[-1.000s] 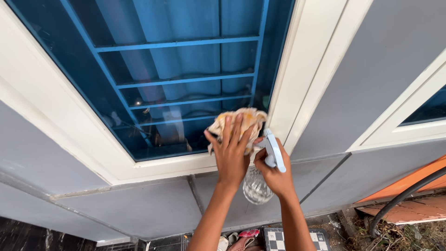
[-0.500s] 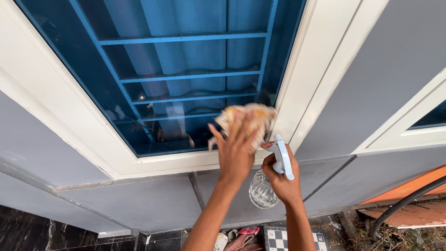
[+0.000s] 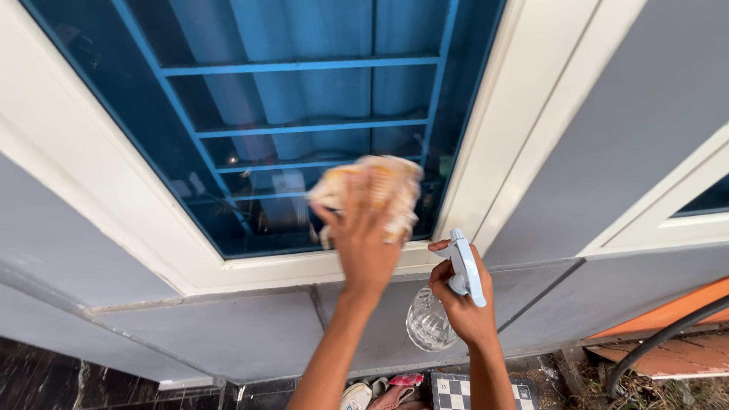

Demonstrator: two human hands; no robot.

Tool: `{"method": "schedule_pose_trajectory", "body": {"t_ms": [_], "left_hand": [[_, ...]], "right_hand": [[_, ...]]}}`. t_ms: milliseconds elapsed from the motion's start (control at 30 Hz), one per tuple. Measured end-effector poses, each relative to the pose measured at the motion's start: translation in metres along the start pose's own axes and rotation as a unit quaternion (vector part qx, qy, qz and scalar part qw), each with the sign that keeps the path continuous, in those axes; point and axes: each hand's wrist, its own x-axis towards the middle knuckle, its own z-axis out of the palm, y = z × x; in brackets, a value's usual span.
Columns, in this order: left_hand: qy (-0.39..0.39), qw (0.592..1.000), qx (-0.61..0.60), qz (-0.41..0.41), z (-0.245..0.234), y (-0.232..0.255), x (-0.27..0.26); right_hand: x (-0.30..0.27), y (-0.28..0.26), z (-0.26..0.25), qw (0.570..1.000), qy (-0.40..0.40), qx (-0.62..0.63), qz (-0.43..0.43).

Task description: The person sprays a liquid from a bottle onto a window and its white frame, then wipes the glass and the frame with a cloth. They repeat these actions to clean different sections of the window.

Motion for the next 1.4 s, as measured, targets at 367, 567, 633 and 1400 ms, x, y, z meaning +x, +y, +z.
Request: {"method": "schedule_pose_trajectory", "body": {"t_ms": [367, 567, 633, 1400], "left_hand": [[0.017, 0.996, 0.090, -0.015, 0.002, -0.048, -0.063], [0.072, 0.996, 0.053, -0.017, -0.018, -0.046, -0.030], [0.037, 0.999, 0.019, -0.005, -0.010, -0.036, -0.030], [-0.064, 0.995, 0.066, -0.029, -0.079, -0.070, -0.042]], "right_hand": [[-0.008, 0.006, -0.002, 0.998, -0.012, 0.056, -0.024], [-0.014, 0.009, 0.002, 0.998, -0.018, 0.060, -0.017], [-0.016, 0.005, 0.007, 0.998, -0.039, 0.056, 0.000], [-0.034, -0.021, 0.071, 0.989, -0.087, 0.115, 0.031]]}}
